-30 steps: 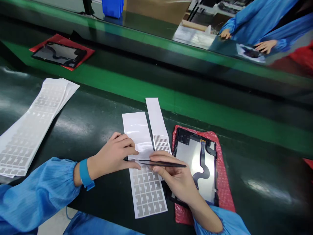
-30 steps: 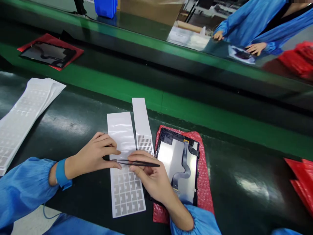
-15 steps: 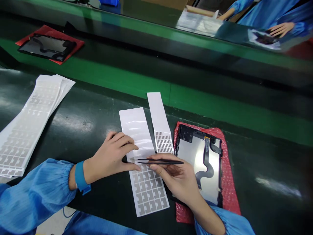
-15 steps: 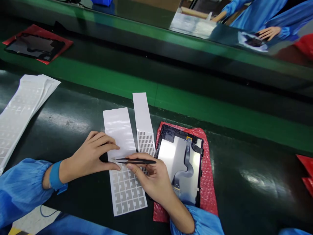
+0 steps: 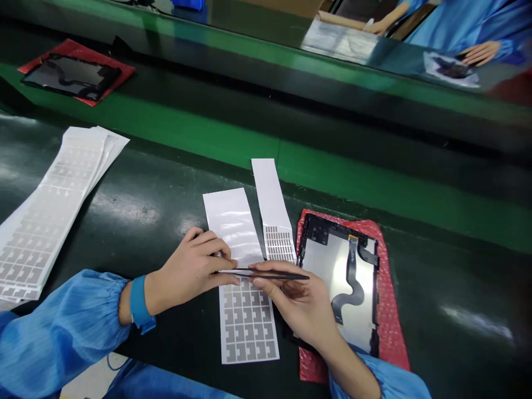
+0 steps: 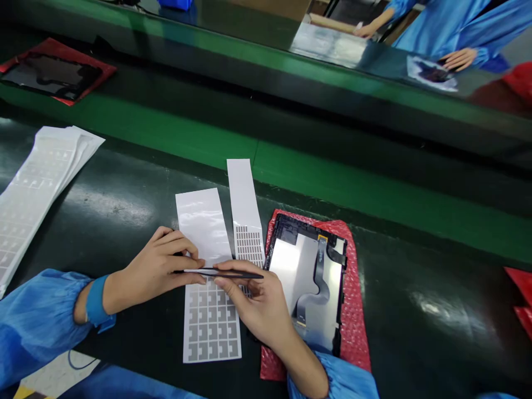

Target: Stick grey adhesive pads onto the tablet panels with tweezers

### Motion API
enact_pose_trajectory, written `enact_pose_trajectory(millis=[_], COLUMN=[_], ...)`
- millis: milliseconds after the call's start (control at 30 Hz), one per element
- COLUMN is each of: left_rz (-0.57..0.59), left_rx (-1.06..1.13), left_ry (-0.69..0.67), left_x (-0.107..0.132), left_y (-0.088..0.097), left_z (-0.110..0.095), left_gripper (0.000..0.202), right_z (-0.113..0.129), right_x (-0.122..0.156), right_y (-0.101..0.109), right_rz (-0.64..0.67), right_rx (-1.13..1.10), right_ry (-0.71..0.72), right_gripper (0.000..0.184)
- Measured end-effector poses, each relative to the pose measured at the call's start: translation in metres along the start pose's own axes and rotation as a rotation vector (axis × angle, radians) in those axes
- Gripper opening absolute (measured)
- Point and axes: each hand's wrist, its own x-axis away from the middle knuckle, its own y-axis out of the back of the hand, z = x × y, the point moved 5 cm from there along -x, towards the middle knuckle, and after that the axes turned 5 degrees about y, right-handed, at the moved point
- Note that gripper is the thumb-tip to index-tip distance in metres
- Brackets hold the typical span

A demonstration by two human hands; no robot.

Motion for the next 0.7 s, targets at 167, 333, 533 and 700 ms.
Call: enact_pose_trajectory(millis=[167, 333, 533, 700], left_rz=[-0.017, -0.022, -0.015, -0.014], left_rx=[-0.028, -0.03, -0.042, -0.045], left_ry=[-0.021, -0.033, -0.042, -0.036], left_x=[0.0007, -0.0004, -0.0004, -0.0001], left_y=[0.0008, 0.0008, 0.0018, 0.0024], left_z=[-0.0018, -0.0025, -0.0028, -0.0035], left_gripper=[0.024, 0.024, 0.023, 0.024], right_z=[-0.0012, -0.0008, 0.0014, 0.0035], right_x=[0.0016, 0.0012, 0.0006, -0.0013], right_y=[0.0006, 0.0014, 0.001, 0.0012], right_rz=[0.001, -0.003, 0.01, 0.011], right_rx=[0.027, 0.014, 0.018, 0.033], right_ry=[-0.007, 0.006, 0.012, 0.017], right_gripper=[0.016, 0.014, 0.013, 0.011])
